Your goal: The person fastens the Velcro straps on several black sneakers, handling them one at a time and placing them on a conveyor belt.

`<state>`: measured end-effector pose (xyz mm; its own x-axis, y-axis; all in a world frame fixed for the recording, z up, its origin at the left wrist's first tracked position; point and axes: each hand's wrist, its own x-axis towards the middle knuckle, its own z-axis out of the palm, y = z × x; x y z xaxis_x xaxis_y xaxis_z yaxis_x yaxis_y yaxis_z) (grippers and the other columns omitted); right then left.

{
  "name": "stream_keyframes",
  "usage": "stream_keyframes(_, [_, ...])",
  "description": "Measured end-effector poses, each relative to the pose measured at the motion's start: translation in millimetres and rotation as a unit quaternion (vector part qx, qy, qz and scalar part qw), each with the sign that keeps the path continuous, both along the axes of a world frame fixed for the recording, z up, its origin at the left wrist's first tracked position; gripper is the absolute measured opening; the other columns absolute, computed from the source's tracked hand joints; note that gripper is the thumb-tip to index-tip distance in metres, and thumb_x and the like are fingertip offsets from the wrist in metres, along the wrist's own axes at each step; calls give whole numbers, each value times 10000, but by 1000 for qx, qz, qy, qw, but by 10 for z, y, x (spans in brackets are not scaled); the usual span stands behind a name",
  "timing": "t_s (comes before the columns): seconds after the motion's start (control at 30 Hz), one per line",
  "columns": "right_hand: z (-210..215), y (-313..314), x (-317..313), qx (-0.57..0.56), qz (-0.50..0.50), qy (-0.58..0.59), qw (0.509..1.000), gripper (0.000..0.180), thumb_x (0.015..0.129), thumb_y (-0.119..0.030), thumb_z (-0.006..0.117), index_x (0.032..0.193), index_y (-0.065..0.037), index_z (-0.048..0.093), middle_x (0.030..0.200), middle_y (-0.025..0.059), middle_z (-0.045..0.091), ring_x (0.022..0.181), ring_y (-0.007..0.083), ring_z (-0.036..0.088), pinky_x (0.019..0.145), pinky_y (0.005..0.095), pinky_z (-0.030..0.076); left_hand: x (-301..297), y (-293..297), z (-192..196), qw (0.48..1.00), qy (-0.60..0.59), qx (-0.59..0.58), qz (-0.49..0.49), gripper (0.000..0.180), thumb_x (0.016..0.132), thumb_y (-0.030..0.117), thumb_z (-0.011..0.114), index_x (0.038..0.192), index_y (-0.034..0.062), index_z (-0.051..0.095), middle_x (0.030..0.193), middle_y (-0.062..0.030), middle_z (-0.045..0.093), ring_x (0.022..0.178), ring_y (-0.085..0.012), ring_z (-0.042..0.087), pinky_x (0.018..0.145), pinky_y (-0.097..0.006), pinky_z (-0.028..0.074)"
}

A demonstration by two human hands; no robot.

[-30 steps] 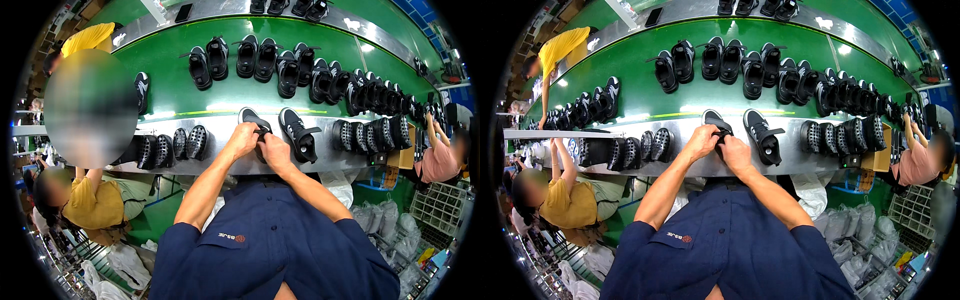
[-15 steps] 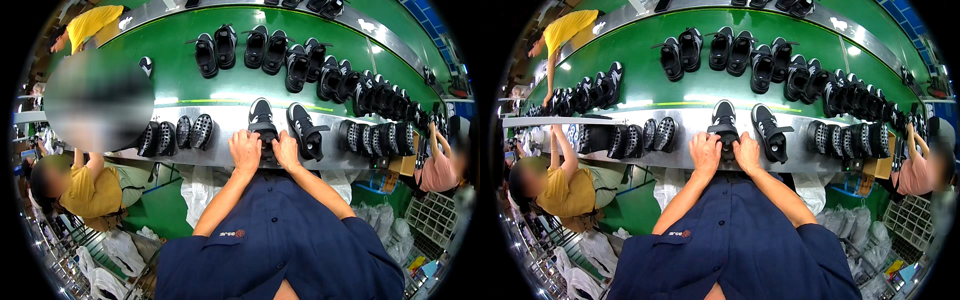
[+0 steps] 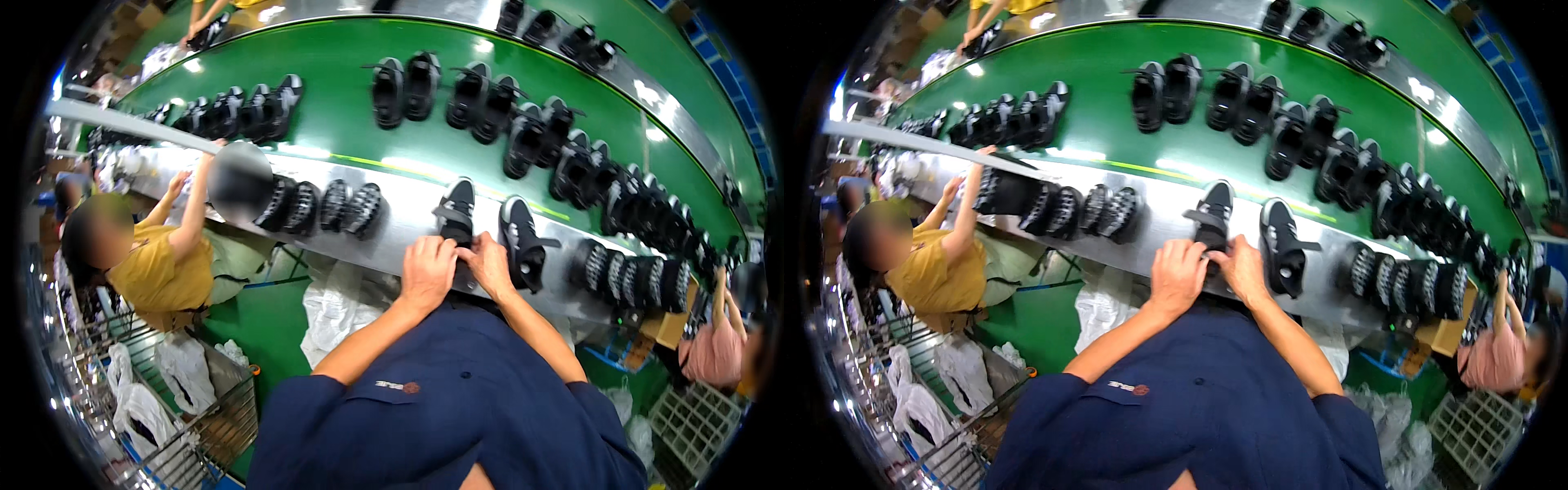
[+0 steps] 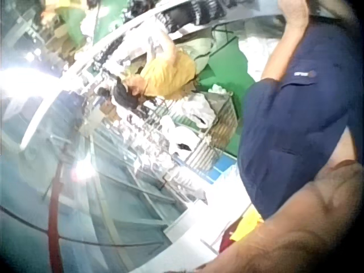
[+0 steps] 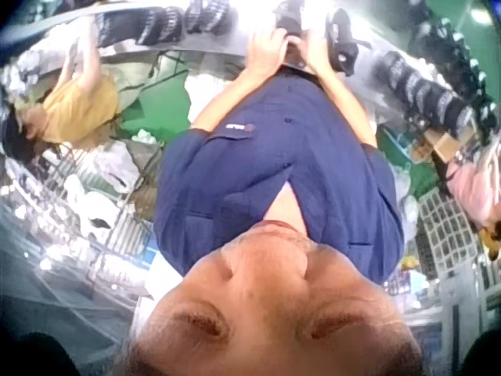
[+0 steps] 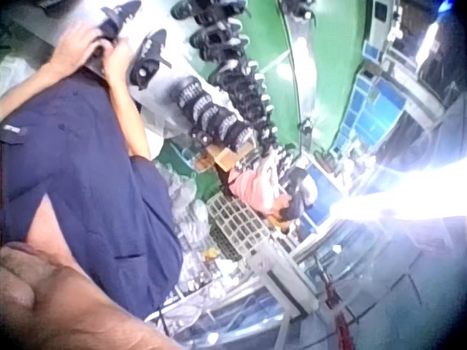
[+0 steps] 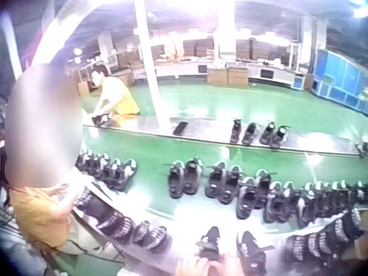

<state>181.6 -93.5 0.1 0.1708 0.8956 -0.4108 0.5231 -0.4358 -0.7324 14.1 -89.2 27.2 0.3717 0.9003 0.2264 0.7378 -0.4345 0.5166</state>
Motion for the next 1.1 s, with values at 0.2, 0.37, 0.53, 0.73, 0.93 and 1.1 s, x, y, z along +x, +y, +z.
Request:
stream_keyframes(0.2, [608,-680,780,-1,-84,-152,985,334,907,-250,695,1034,53,632,973,236,713,923,395,701,835,470,545,-79,-219,-170,989,61,-79,-113,350,827,96,766,1140,20,629,1074,-132,623,1068,-367,584,864,-466,518])
stream_keyframes(0.37, [-337,-739,1176,17,-160,-137,977,316,866,-156,666,1088,64,613,1091,287,646,1013,477,633,914,529,512,163,-160,-349,976,28,-117,-184,339,823,12,715,1143,9,601,1027,-165,634,997,-395,583,854,-516,506])
stream_keyframes(0.53, [-282,-551,384,145,-38,-114,982,309,877,-76,664,1137,89,633,1074,286,624,976,467,623,871,514,537,361,-132,-290,950,41,-265,-158,663,808,172,804,1393,148,491,1051,-296,648,989,-497,619,874,-549,518])
stream_keyframes(0.73, [-94,-347,827,14,-150,232,961,467,969,-161,700,1369,58,600,1088,109,686,838,150,680,623,270,560,465,149,99,966,143,-174,-131,310,797,211,818,1071,92,736,929,-216,683,957,-388,654,824,-486,558])
stream_keyframes(0.93, [395,32,1089,72,-231,236,941,366,973,-164,702,1262,54,644,1019,105,711,828,166,685,633,287,556,18,752,742,975,142,-11,-170,301,742,121,809,1024,84,708,863,-176,634,886,-375,618,771,-472,530])
stream_keyframes(1.1, [549,294,768,84,-185,282,938,338,965,-149,715,1236,41,653,1018,77,695,822,149,680,634,281,555,-92,996,872,972,131,-2,-195,332,736,125,828,1039,88,699,859,-151,618,888,-365,614,768,-467,535])
